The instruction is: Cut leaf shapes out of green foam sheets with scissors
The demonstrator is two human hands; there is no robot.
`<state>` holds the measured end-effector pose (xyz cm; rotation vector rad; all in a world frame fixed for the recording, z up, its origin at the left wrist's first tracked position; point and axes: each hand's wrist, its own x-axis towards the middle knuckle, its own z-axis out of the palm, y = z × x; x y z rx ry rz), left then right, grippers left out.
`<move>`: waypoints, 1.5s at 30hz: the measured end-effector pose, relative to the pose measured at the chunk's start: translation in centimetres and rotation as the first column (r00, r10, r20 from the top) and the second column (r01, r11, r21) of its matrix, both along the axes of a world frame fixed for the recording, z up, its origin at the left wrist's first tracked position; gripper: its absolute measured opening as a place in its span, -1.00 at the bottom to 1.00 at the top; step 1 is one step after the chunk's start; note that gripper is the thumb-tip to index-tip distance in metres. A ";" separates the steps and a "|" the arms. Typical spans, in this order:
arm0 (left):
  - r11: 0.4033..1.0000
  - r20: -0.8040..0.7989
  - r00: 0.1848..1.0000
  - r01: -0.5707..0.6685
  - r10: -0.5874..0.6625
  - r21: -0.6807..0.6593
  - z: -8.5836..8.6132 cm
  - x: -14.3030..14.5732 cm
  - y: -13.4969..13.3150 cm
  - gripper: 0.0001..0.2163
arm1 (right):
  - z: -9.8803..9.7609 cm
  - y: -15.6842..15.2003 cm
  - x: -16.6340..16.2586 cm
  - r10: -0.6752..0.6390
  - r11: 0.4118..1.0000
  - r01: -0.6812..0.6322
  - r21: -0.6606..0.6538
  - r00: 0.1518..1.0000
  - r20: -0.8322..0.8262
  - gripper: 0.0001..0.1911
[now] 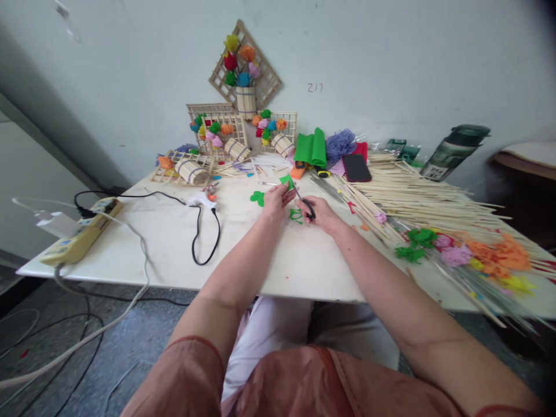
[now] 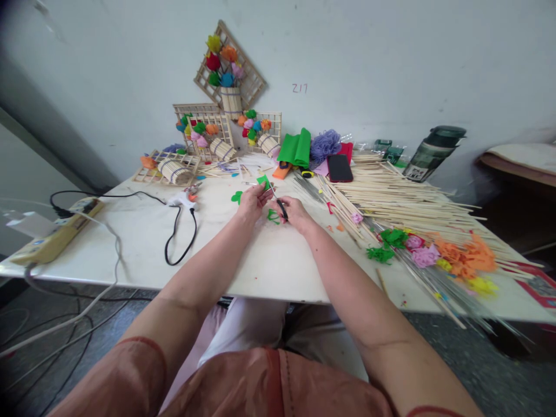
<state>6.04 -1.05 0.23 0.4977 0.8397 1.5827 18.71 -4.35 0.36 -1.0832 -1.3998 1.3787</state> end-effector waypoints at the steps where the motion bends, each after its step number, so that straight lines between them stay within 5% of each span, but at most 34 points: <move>1: 1.000 -0.003 1.000 0.007 -0.007 0.002 0.0 0.0 -0.1 -0.93 | 0.0 0.0 0.0 0.000 1.000 0.000 0.002 1.000 0.003 -0.68; 45: 1.000 -0.061 0.998 0.020 -0.019 0.006 0.1 0.3 -0.4 -0.83 | -0.8 0.9 0.3 0.007 0.999 -0.004 0.050 0.998 -0.056 -0.64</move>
